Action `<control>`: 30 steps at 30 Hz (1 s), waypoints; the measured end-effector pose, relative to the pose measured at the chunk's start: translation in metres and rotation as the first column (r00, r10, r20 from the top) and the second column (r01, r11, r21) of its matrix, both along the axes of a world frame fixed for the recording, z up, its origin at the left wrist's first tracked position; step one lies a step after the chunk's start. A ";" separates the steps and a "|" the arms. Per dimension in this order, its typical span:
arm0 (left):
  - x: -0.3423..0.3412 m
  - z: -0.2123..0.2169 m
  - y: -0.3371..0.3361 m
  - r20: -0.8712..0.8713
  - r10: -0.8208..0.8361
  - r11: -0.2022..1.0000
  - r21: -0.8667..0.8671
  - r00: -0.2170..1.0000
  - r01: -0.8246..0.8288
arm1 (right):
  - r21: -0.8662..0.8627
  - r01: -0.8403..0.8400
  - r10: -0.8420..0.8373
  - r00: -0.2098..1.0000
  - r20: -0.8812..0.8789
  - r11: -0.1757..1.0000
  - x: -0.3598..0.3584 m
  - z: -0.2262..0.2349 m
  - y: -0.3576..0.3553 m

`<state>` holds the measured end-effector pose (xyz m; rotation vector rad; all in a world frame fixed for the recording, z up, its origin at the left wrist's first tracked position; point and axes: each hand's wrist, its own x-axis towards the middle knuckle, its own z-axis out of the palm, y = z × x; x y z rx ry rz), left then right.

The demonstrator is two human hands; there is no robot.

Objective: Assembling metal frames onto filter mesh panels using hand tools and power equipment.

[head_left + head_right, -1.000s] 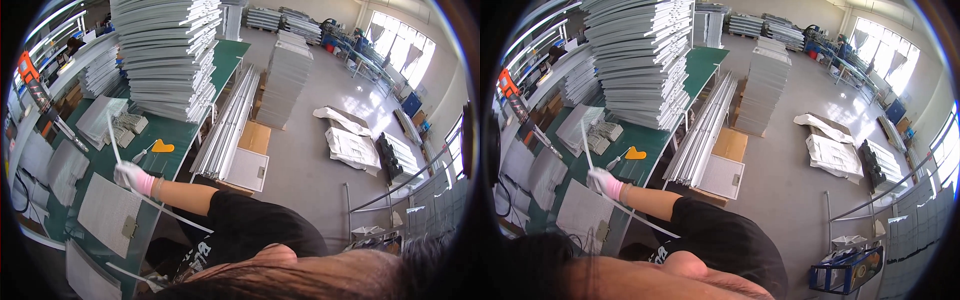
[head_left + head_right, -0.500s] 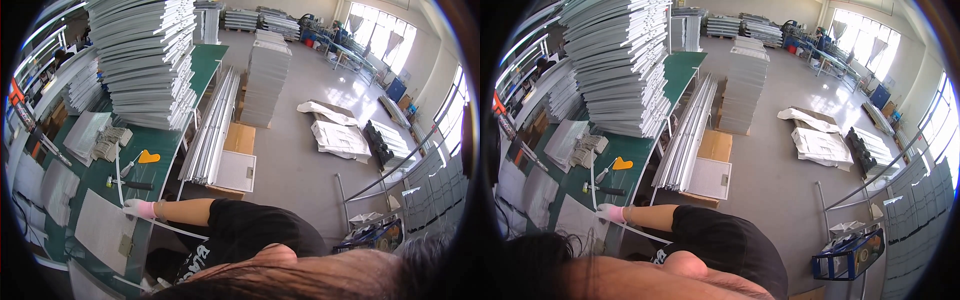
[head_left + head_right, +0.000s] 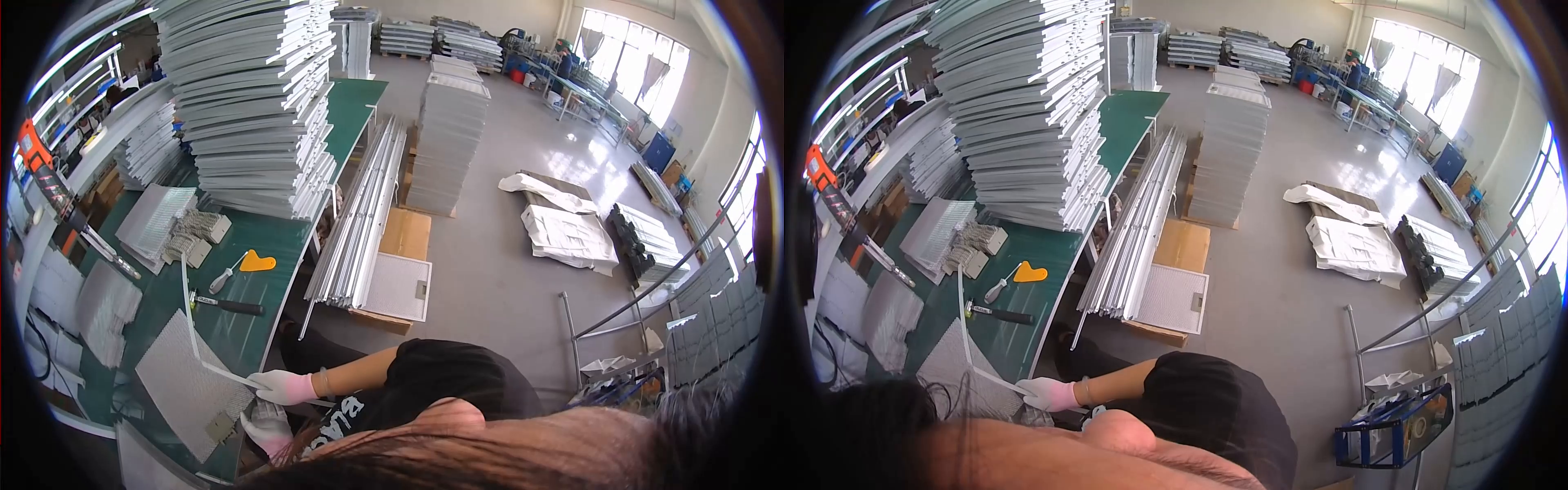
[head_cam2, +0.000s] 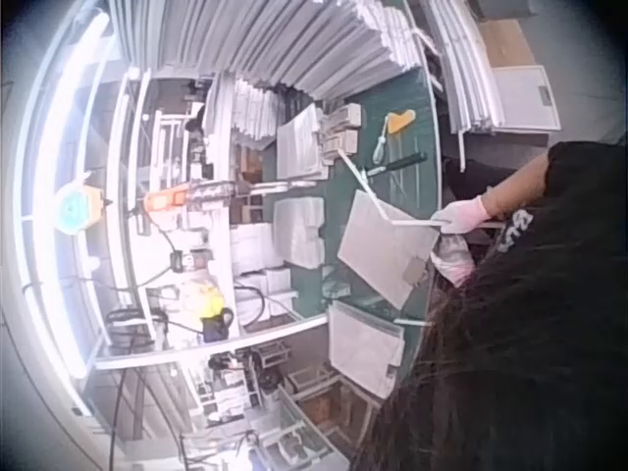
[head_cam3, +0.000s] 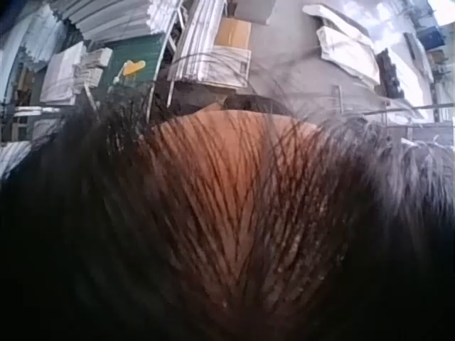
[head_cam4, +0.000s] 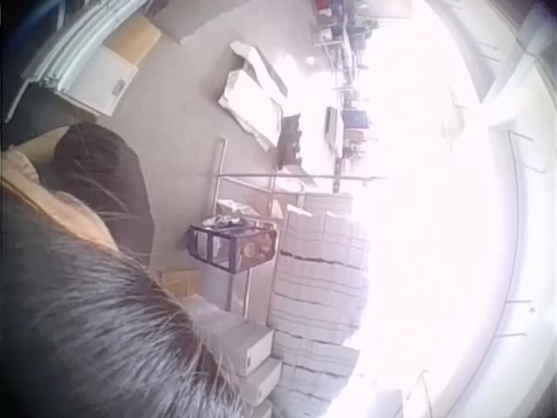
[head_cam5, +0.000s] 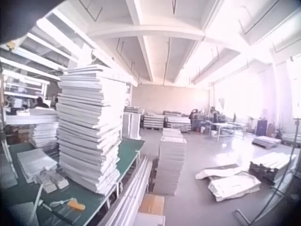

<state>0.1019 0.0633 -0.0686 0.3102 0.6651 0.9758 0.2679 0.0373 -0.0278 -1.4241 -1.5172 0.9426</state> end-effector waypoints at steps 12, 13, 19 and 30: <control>0.009 0.036 -0.035 -0.860 0.323 0.746 0.489 0.396 0.453 | -0.115 -0.230 0.234 0.972 0.018 0.966 -0.016 0.024 0.001; 0.011 0.038 -0.034 -0.872 0.412 0.684 0.488 0.266 0.542 | -0.186 -0.238 0.235 0.971 -0.037 0.953 -0.013 0.028 -0.004; 0.006 0.033 0.001 -0.105 0.088 0.931 0.363 0.991 -0.044 | 0.171 0.037 -0.023 0.996 -0.081 0.985 -0.017 0.034 -0.024; 0.045 -0.008 0.107 -0.164 0.050 0.900 0.435 0.985 0.027 | -0.018 -0.057 0.022 0.638 -0.770 0.998 0.005 0.004 0.018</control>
